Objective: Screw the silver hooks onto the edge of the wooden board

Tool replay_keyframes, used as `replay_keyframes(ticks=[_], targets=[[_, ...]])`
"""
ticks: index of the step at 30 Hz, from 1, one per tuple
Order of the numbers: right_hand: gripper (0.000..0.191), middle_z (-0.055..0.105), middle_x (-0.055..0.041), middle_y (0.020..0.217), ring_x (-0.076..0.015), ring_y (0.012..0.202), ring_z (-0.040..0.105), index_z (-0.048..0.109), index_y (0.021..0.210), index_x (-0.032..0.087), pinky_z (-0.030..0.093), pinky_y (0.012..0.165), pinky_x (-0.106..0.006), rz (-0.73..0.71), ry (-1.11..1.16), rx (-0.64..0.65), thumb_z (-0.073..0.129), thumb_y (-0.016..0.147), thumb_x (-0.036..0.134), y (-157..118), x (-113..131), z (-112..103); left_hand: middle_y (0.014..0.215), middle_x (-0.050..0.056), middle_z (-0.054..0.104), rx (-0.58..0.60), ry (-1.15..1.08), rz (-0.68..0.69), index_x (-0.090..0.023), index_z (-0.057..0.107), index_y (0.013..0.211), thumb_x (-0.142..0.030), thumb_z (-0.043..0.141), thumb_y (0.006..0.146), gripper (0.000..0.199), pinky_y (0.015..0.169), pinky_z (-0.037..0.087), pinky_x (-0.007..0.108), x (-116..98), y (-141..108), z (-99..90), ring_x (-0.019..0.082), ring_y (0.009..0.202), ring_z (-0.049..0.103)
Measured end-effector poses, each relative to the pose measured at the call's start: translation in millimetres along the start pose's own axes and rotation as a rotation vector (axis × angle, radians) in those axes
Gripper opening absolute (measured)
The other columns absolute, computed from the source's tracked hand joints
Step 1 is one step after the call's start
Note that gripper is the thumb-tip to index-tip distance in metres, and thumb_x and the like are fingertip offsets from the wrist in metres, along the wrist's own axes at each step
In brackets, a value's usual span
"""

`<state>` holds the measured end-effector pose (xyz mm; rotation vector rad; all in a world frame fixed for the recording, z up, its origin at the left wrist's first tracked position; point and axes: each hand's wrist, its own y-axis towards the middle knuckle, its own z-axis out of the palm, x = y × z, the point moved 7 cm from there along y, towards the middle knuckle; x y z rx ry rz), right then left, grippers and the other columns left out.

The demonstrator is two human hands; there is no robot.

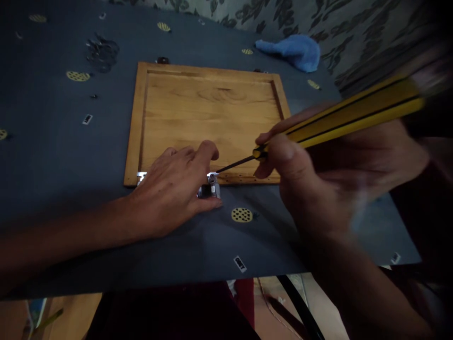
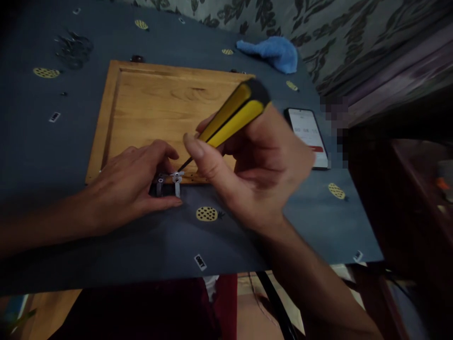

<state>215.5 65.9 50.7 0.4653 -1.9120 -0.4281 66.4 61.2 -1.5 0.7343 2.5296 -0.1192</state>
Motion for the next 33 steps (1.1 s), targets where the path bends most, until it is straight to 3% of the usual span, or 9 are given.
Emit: replay_keyframes(ticks=[3, 7, 14, 19, 23, 28, 33], targets=[[0.010, 0.069, 0.0016, 0.083, -0.0186, 0.069, 0.066, 0.072, 0.077, 0.035, 0.057, 0.058, -0.034, -0.039, -0.016, -0.060, 0.074, 0.084, 0.028, -1.1, -0.9, -0.2, 0.100, 0.003, 0.069, 0.000, 0.016, -0.008, -0.022, 0.045, 0.116, -0.041, 0.082, 0.076, 0.057, 0.079, 0.044, 0.037, -1.3, 0.6, -0.8, 0.027, 0.093, 0.066], [0.016, 0.068, 0.0021, 0.079, -0.0162, 0.066, 0.063, 0.070, 0.069, 0.033, 0.056, 0.056, -0.031, -0.096, -0.032, -0.046, 0.075, 0.083, 0.028, -1.5, 0.2, 2.9, 0.101, 0.003, 0.068, 0.009, 0.015, -0.002, -0.022, 0.045, 0.116, -0.039, 0.079, 0.079, 0.053, 0.080, 0.044, 0.037, -3.7, 0.8, -1.4, 0.027, 0.094, 0.066], [0.011, 0.066, 0.0017, 0.080, -0.0134, 0.063, 0.062, 0.073, 0.076, 0.029, 0.053, 0.050, -0.028, -0.130, 0.009, -0.012, 0.083, 0.077, 0.027, -0.4, -2.2, 3.8, 0.099, 0.004, 0.067, 0.007, 0.017, 0.005, -0.021, 0.045, 0.116, -0.038, 0.078, 0.080, 0.052, 0.078, 0.044, 0.038, -3.6, 0.6, -1.1, 0.027, 0.092, 0.065], [0.012, 0.065, 0.0015, 0.074, -0.0168, 0.068, 0.065, 0.072, 0.076, 0.028, 0.053, 0.052, -0.029, -0.174, 0.007, -0.014, 0.084, 0.077, 0.029, -2.3, -0.2, 5.2, 0.098, 0.004, 0.067, 0.012, 0.017, -0.007, -0.021, 0.046, 0.114, -0.040, 0.081, 0.078, 0.053, 0.076, 0.043, 0.038, -2.1, 2.1, -0.8, 0.027, 0.088, 0.064], [0.012, 0.065, 0.0020, 0.076, -0.0163, 0.067, 0.063, 0.072, 0.082, 0.030, 0.054, 0.052, -0.028, -0.125, 0.041, 0.033, 0.083, 0.078, 0.027, -3.0, -3.4, 7.5, 0.099, 0.004, 0.066, 0.023, 0.028, -0.015, -0.021, 0.046, 0.114, -0.035, 0.079, 0.080, 0.049, 0.075, 0.042, 0.037, -3.4, 2.1, -1.7, 0.026, 0.086, 0.062], [0.012, 0.066, 0.0012, 0.075, -0.0150, 0.062, 0.063, 0.073, 0.076, 0.028, 0.052, 0.048, -0.027, -0.179, 0.061, 0.029, 0.085, 0.076, 0.025, -0.4, 3.3, 7.3, 0.100, 0.004, 0.067, 0.002, 0.009, 0.007, -0.020, 0.046, 0.113, -0.034, 0.080, 0.079, 0.050, 0.077, 0.041, 0.037, -4.5, 1.7, -3.0, 0.026, 0.091, 0.062], [0.016, 0.072, -0.0002, 0.082, -0.0153, 0.061, 0.066, 0.076, 0.086, 0.028, 0.060, 0.053, -0.028, -0.031, 0.127, 0.093, 0.086, 0.074, 0.031, 4.9, -2.5, 6.9, 0.097, 0.003, 0.065, -0.016, 0.001, 0.018, -0.020, 0.046, 0.116, -0.037, 0.081, 0.078, 0.054, 0.075, 0.040, 0.036, -3.9, 0.4, -2.0, 0.026, 0.089, 0.062]])
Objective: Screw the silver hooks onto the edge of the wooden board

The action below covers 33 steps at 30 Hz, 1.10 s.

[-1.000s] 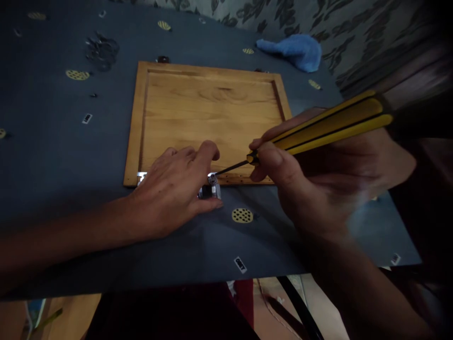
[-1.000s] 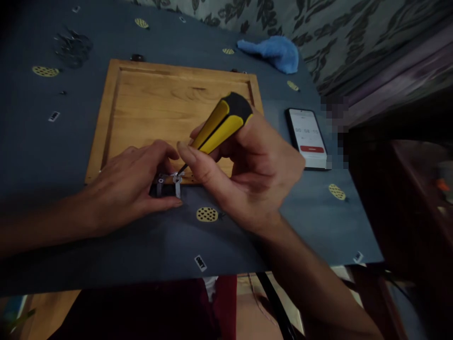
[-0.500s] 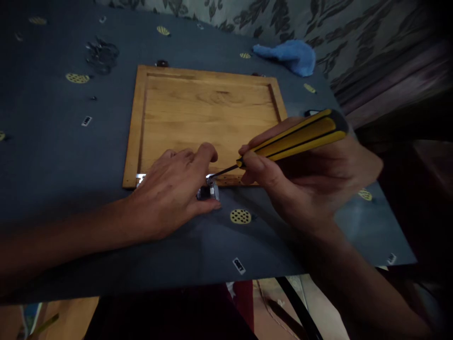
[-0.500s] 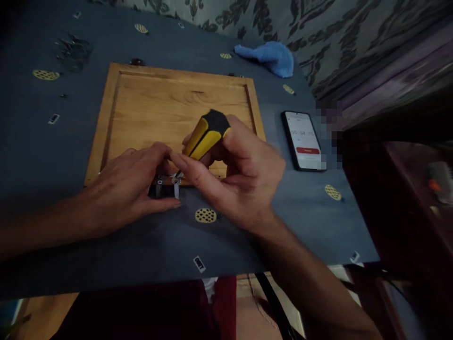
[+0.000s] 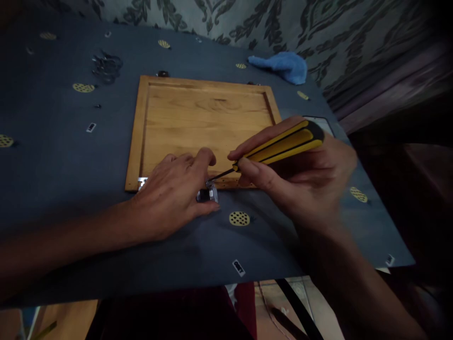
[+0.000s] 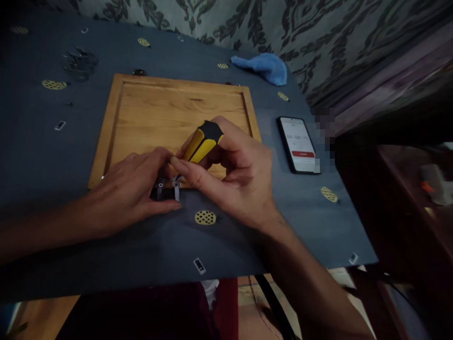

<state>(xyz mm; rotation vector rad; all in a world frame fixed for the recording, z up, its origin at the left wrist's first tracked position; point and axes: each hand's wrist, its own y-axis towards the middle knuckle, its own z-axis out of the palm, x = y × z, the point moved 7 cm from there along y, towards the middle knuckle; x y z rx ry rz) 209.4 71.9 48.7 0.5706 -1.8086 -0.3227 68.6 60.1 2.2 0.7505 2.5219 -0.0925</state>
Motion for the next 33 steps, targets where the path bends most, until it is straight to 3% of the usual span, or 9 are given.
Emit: replay_keyframes(ticks=[3, 6, 13, 18, 27, 30, 33], targets=[[0.023, 0.075, -0.0008, 0.092, -0.0178, 0.072, 0.072, 0.076, 0.097, 0.029, 0.063, 0.058, -0.029, 0.056, 0.040, 0.059, 0.085, 0.076, 0.031, 1.0, -2.7, -0.9, 0.096, 0.003, 0.065, -0.001, 0.007, -0.005, -0.019, 0.046, 0.115, -0.038, 0.081, 0.079, 0.054, 0.074, 0.040, 0.036, 0.8, -0.2, 0.1, 0.026, 0.088, 0.062], [0.017, 0.077, -0.0005, 0.096, -0.0197, 0.079, 0.074, 0.078, 0.095, 0.028, 0.064, 0.064, -0.031, 0.073, 0.043, 0.104, 0.083, 0.079, 0.028, 1.2, -3.6, -0.5, 0.095, 0.003, 0.066, 0.006, 0.013, -0.005, -0.019, 0.046, 0.115, -0.038, 0.082, 0.078, 0.055, 0.074, 0.040, 0.037, 1.0, 0.2, 0.1, 0.026, 0.087, 0.062], [0.014, 0.076, 0.0025, 0.080, -0.0186, 0.066, 0.070, 0.079, 0.080, 0.031, 0.057, 0.053, -0.031, -0.100, 0.002, 0.074, 0.087, 0.073, 0.022, 2.3, 2.5, 0.0, 0.095, 0.003, 0.065, 0.007, 0.029, 0.000, -0.019, 0.046, 0.115, -0.037, 0.080, 0.078, 0.053, 0.073, 0.042, 0.037, -1.0, 0.6, -0.9, 0.026, 0.086, 0.062], [0.016, 0.075, 0.0025, 0.080, -0.0183, 0.067, 0.069, 0.076, 0.081, 0.030, 0.052, 0.056, -0.032, -0.165, -0.062, 0.033, 0.086, 0.073, 0.021, -0.3, 2.1, -0.5, 0.098, 0.005, 0.066, 0.016, 0.040, -0.003, -0.019, 0.045, 0.115, -0.036, 0.079, 0.079, 0.052, 0.075, 0.044, 0.038, -0.9, 1.3, 0.2, 0.028, 0.089, 0.063], [0.017, 0.068, 0.0026, 0.071, -0.0167, 0.064, 0.064, 0.073, 0.077, 0.029, 0.050, 0.052, -0.030, -0.136, -0.091, -0.031, 0.088, 0.071, 0.027, -0.9, 1.7, 0.2, 0.099, 0.005, 0.067, 0.031, 0.028, -0.030, -0.019, 0.047, 0.115, -0.036, 0.080, 0.078, 0.052, 0.078, 0.045, 0.039, -0.9, 1.6, -0.4, 0.027, 0.088, 0.063], [0.016, 0.068, 0.0025, 0.072, -0.0161, 0.065, 0.065, 0.075, 0.080, 0.028, 0.051, 0.052, -0.029, -0.110, -0.072, 0.024, 0.088, 0.072, 0.027, 1.7, 2.3, 0.9, 0.098, 0.004, 0.067, 0.042, 0.026, -0.051, -0.020, 0.048, 0.116, -0.039, 0.078, 0.078, 0.052, 0.078, 0.046, 0.039, 1.0, 2.2, 0.2, 0.027, 0.088, 0.064], [0.025, 0.073, 0.0010, 0.085, -0.0181, 0.073, 0.069, 0.078, 0.095, 0.030, 0.057, 0.059, -0.031, -0.108, 0.003, 0.123, 0.087, 0.073, 0.023, 3.6, 3.6, 2.2, 0.100, 0.005, 0.067, 0.036, 0.031, -0.056, -0.020, 0.048, 0.117, -0.041, 0.077, 0.079, 0.053, 0.080, 0.047, 0.040, 3.0, 1.9, 1.0, 0.028, 0.092, 0.064]])
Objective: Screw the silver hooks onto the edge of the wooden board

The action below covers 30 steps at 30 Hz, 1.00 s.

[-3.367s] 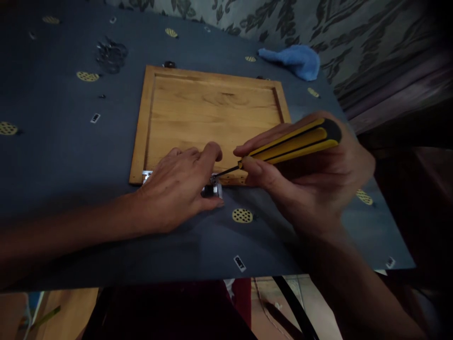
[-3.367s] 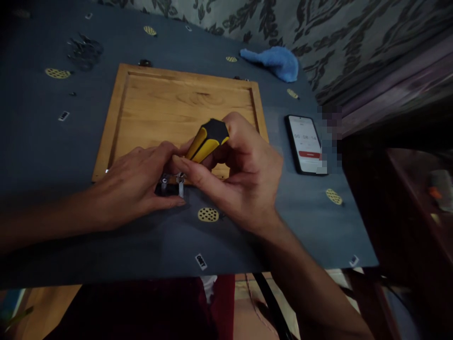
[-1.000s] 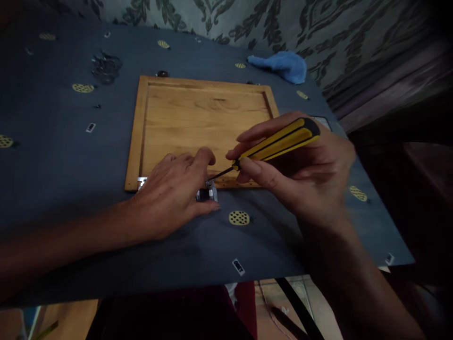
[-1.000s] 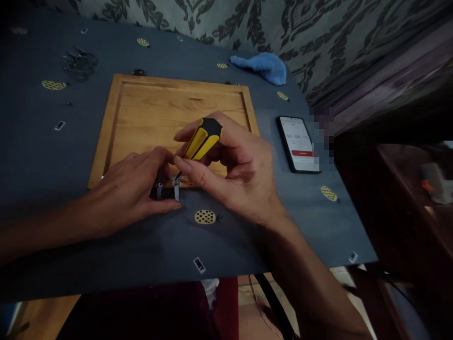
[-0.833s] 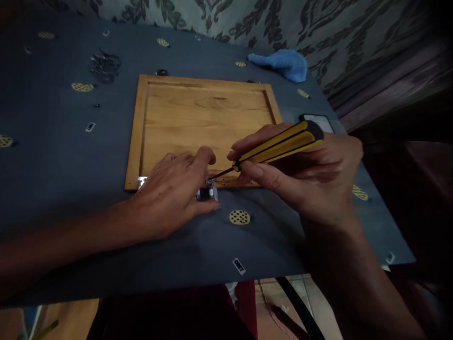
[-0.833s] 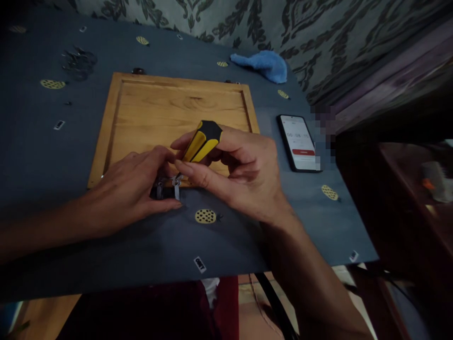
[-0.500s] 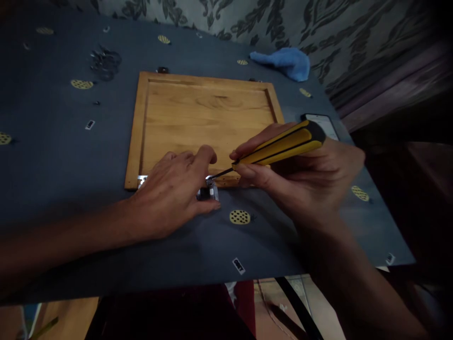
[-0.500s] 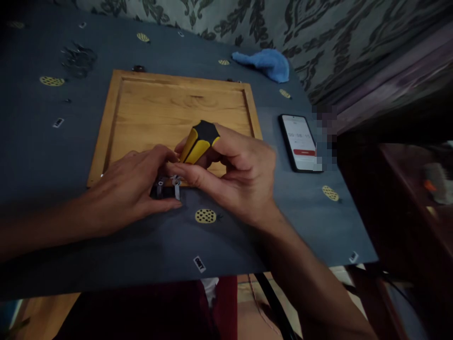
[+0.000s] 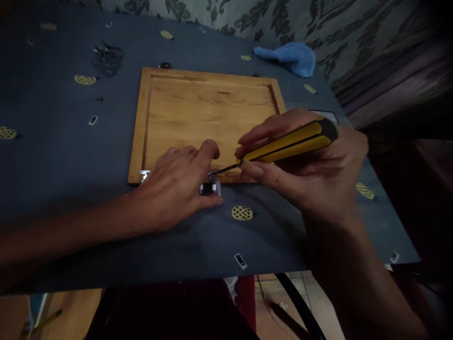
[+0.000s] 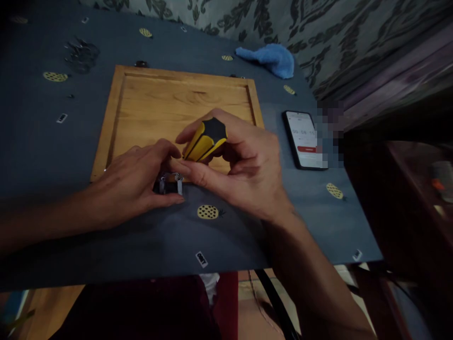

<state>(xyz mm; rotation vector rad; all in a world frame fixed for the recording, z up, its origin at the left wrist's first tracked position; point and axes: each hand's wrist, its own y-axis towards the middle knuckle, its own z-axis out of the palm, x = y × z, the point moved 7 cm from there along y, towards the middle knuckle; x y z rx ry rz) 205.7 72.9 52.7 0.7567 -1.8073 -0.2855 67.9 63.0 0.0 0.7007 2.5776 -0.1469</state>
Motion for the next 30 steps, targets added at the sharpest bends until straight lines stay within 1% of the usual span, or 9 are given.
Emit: replay_keyframes(ticks=[3, 5, 9, 13, 17, 21, 24, 28, 30], targets=[[0.026, 0.074, 0.0006, 0.089, -0.0195, 0.080, 0.069, 0.079, 0.101, 0.034, 0.058, 0.064, -0.033, -0.046, 0.037, 0.103, 0.079, 0.080, 0.018, 0, 3, 3, 0.104, 0.006, 0.067, -0.013, 0.003, 0.019, -0.021, 0.047, 0.119, -0.044, 0.077, 0.078, 0.055, 0.082, 0.047, 0.042, 0, -1, 0.1, 0.030, 0.097, 0.065], [0.027, 0.074, 0.0016, 0.085, -0.0195, 0.078, 0.068, 0.079, 0.098, 0.037, 0.057, 0.063, -0.033, -0.082, 0.015, 0.110, 0.077, 0.082, 0.015, 0, 4, 3, 0.103, 0.007, 0.068, -0.008, 0.010, 0.026, -0.021, 0.047, 0.119, -0.044, 0.076, 0.079, 0.054, 0.082, 0.048, 0.042, -1, -1, 0.2, 0.029, 0.095, 0.065], [0.026, 0.075, 0.0026, 0.082, -0.0210, 0.073, 0.068, 0.080, 0.092, 0.036, 0.056, 0.060, -0.035, -0.102, -0.032, 0.021, 0.083, 0.076, 0.016, -1, 3, -1, 0.095, 0.006, 0.067, -0.009, 0.033, 0.023, -0.020, 0.047, 0.116, -0.039, 0.077, 0.080, 0.051, 0.078, 0.047, 0.040, -3, -1, -1.6, 0.028, 0.088, 0.064], [0.022, 0.076, 0.0026, 0.080, -0.0210, 0.068, 0.067, 0.080, 0.089, 0.035, 0.053, 0.056, -0.035, -0.090, -0.057, -0.035, 0.086, 0.074, 0.020, -3, 1, -1, 0.097, 0.007, 0.067, -0.007, 0.040, 0.033, -0.019, 0.046, 0.116, -0.041, 0.077, 0.080, 0.052, 0.077, 0.047, 0.040, -4, 0, -1.3, 0.029, 0.088, 0.064], [0.014, 0.075, 0.0021, 0.079, -0.0209, 0.069, 0.067, 0.079, 0.083, 0.035, 0.050, 0.057, -0.035, -0.087, -0.086, -0.069, 0.086, 0.075, 0.025, -5, 1, -1, 0.098, 0.007, 0.067, -0.015, 0.041, 0.041, -0.019, 0.046, 0.116, -0.039, 0.077, 0.080, 0.052, 0.078, 0.047, 0.040, -3, -1, -0.5, 0.029, 0.090, 0.064], [0.013, 0.071, 0.0020, 0.073, -0.0226, 0.070, 0.066, 0.076, 0.086, 0.036, 0.047, 0.057, -0.036, -0.100, -0.151, -0.066, 0.084, 0.076, 0.031, -6, 1, 1, 0.102, 0.007, 0.067, -0.009, 0.027, 0.038, -0.020, 0.046, 0.117, -0.043, 0.077, 0.080, 0.054, 0.081, 0.048, 0.041, -3, -1, 0.2, 0.030, 0.095, 0.065], [0.012, 0.071, 0.0023, 0.072, -0.0225, 0.068, 0.065, 0.074, 0.082, 0.034, 0.047, 0.057, -0.037, -0.113, -0.178, -0.071, 0.084, 0.077, 0.031, -7, 4, 1, 0.101, 0.006, 0.067, -0.004, 0.022, 0.027, -0.020, 0.046, 0.118, -0.045, 0.078, 0.078, 0.057, 0.080, 0.047, 0.042, -2, -1, -0.1, 0.030, 0.095, 0.065], [0.007, 0.074, 0.0027, 0.080, -0.0204, 0.063, 0.063, 0.073, 0.079, 0.035, 0.050, 0.056, -0.037, -0.009, -0.233, -0.189, 0.079, 0.081, 0.037, -9, 9, -8, 0.097, 0.003, 0.067, -0.009, 0.011, 0.024, -0.022, 0.046, 0.117, -0.038, 0.079, 0.079, 0.053, 0.079, 0.046, 0.039, -2, -1, -0.7, 0.027, 0.092, 0.065], [0.011, 0.072, 0.0013, 0.079, -0.0201, 0.064, 0.064, 0.074, 0.082, 0.035, 0.052, 0.057, -0.036, 0.054, -0.242, -0.274, 0.071, 0.087, 0.045, -11, 13, -14, 0.096, 0.002, 0.068, -0.009, -0.005, 0.033, -0.022, 0.046, 0.116, -0.037, 0.079, 0.079, 0.052, 0.079, 0.045, 0.038, -2, -1, -0.7, 0.025, 0.090, 0.065]])
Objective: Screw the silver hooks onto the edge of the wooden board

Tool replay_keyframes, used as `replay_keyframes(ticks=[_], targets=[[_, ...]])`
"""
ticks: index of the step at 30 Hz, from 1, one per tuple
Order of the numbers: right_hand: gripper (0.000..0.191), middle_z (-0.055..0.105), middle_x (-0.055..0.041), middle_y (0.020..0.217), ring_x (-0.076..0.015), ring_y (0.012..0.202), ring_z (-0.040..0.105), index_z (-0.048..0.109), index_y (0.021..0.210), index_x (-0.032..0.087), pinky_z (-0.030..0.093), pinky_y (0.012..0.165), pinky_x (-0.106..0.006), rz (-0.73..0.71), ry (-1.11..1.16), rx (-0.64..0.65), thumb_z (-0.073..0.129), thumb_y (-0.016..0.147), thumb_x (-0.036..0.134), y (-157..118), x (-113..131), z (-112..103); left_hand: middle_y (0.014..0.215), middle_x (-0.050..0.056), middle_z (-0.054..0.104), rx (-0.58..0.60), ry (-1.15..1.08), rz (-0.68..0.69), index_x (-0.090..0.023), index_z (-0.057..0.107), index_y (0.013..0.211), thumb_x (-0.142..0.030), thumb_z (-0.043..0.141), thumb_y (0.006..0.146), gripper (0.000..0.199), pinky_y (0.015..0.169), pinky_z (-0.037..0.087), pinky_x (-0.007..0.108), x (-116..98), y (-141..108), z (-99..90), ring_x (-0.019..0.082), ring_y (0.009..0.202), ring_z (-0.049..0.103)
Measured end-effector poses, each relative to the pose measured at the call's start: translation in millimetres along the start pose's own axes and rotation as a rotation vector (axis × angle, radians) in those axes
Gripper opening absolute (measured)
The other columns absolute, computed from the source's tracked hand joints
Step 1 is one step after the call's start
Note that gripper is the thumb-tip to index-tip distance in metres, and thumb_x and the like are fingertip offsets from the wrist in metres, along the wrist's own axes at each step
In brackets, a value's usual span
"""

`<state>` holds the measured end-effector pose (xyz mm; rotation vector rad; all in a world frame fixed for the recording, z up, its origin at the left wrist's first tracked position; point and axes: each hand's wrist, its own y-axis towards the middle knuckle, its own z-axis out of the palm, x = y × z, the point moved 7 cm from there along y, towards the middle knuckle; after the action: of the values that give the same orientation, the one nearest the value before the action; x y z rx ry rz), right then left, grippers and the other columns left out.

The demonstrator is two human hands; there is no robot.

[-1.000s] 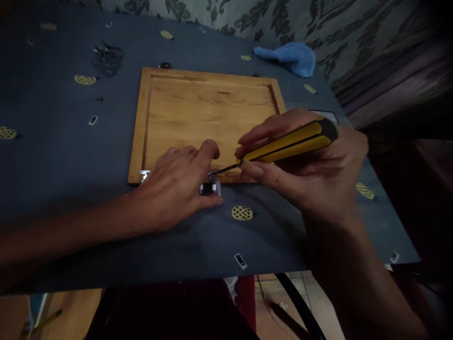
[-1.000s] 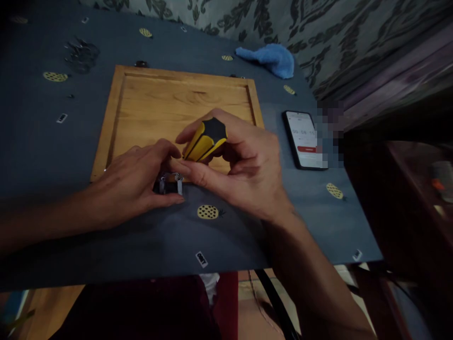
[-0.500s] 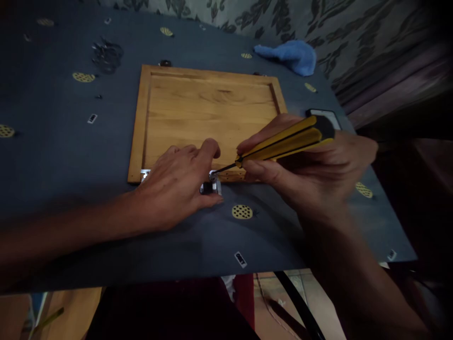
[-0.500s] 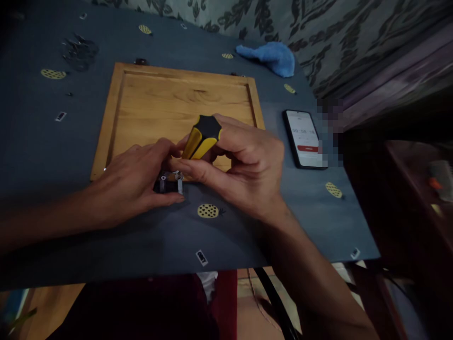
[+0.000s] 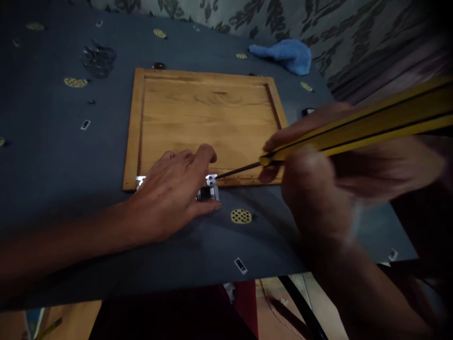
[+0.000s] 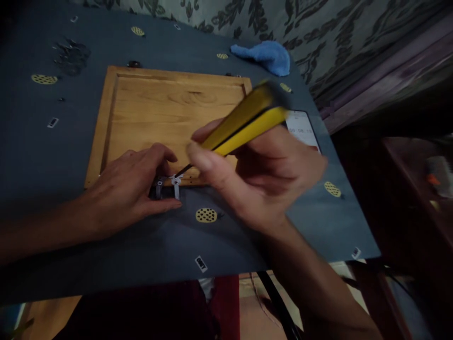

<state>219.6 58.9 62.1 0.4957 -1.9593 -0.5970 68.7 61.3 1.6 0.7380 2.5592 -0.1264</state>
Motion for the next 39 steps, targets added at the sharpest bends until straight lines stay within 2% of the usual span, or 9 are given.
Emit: replay_keyframes(ticks=[2, 4, 7, 10, 16, 21, 28, 39], targets=[[0.016, 0.066, 0.0002, 0.070, -0.0189, 0.061, 0.062, 0.075, 0.084, 0.034, 0.050, 0.055, -0.035, 0.066, -0.015, -0.074, 0.067, 0.090, 0.047, 0, 0, -5, 0.097, 0.003, 0.069, 0.000, -0.009, 0.008, -0.021, 0.046, 0.116, -0.037, 0.080, 0.079, 0.053, 0.079, 0.044, 0.038, 0, 0, 0.1, 0.025, 0.090, 0.065], [0.013, 0.062, 0.0009, 0.066, -0.0171, 0.056, 0.058, 0.075, 0.082, 0.034, 0.047, 0.052, -0.034, 0.102, -0.017, -0.093, 0.070, 0.088, 0.045, 0, -3, -4, 0.098, 0.003, 0.069, 0.000, -0.003, 0.012, -0.021, 0.045, 0.116, -0.036, 0.080, 0.079, 0.053, 0.078, 0.044, 0.038, 0, 0, 0.1, 0.026, 0.090, 0.064], [0.008, 0.068, 0.0016, 0.075, -0.0175, 0.058, 0.060, 0.074, 0.080, 0.035, 0.049, 0.053, -0.035, 0.054, 0.024, -0.008, 0.075, 0.085, 0.041, 0, -8, 6, 0.097, 0.003, 0.069, -0.015, 0.024, 0.016, -0.020, 0.046, 0.116, -0.036, 0.080, 0.079, 0.052, 0.076, 0.043, 0.038, -1, -1, -0.7, 0.026, 0.088, 0.064], [0.002, 0.070, 0.0020, 0.077, -0.0203, 0.061, 0.063, 0.076, 0.081, 0.037, 0.050, 0.055, -0.038, -0.006, 0.032, -0.004, 0.076, 0.083, 0.036, -1, -13, 8, 0.097, 0.004, 0.068, -0.028, 0.032, 0.033, -0.020, 0.046, 0.115, -0.037, 0.080, 0.079, 0.052, 0.077, 0.043, 0.037, -2, -2, -0.8, 0.027, 0.089, 0.064], [0.007, 0.071, 0.0030, 0.075, -0.0226, 0.061, 0.063, 0.077, 0.086, 0.041, 0.050, 0.054, -0.041, -0.036, 0.050, 0.032, 0.077, 0.081, 0.036, -2, -16, 8, 0.098, 0.003, 0.069, -0.037, 0.024, 0.031, -0.021, 0.046, 0.114, -0.036, 0.079, 0.080, 0.049, 0.078, 0.044, 0.037, -2, -2, -1.1, 0.027, 0.093, 0.065], [0.010, 0.073, 0.0027, 0.081, -0.0207, 0.066, 0.063, 0.076, 0.085, 0.038, 0.050, 0.058, -0.038, -0.036, 0.084, 0.083, 0.075, 0.084, 0.027, -2, -15, 12, 0.095, 0.003, 0.068, -0.035, 0.028, 0.029, -0.021, 0.047, 0.112, -0.036, 0.080, 0.079, 0.049, 0.075, 0.043, 0.037, -2, -1, -1.4, 0.026, 0.088, 0.064], [0.010, 0.073, 0.0019, 0.083, -0.0217, 0.072, 0.064, 0.075, 0.084, 0.037, 0.048, 0.060, -0.038, -0.056, 0.079, 0.103, 0.078, 0.082, 0.028, -2, -15, 15, 0.094, 0.003, 0.067, -0.021, 0.040, 0.036, -0.020, 0.046, 0.112, -0.037, 0.080, 0.079, 0.050, 0.075, 0.043, 0.038, -3, 0, -1.3, 0.027, 0.087, 0.064], [0.022, 0.079, 0.0023, 0.102, -0.0235, 0.078, 0.073, 0.077, 0.095, 0.037, 0.060, 0.067, -0.040, -0.131, 0.072, 0.197, 0.085, 0.076, 0.029, -2, -5, 16, 0.098, 0.005, 0.068, -0.014, 0.062, 0.032, -0.020, 0.045, 0.113, -0.035, 0.076, 0.081, 0.047, 0.076, 0.043, 0.038, -2, -1, 0.6, 0.028, 0.091, 0.064]])
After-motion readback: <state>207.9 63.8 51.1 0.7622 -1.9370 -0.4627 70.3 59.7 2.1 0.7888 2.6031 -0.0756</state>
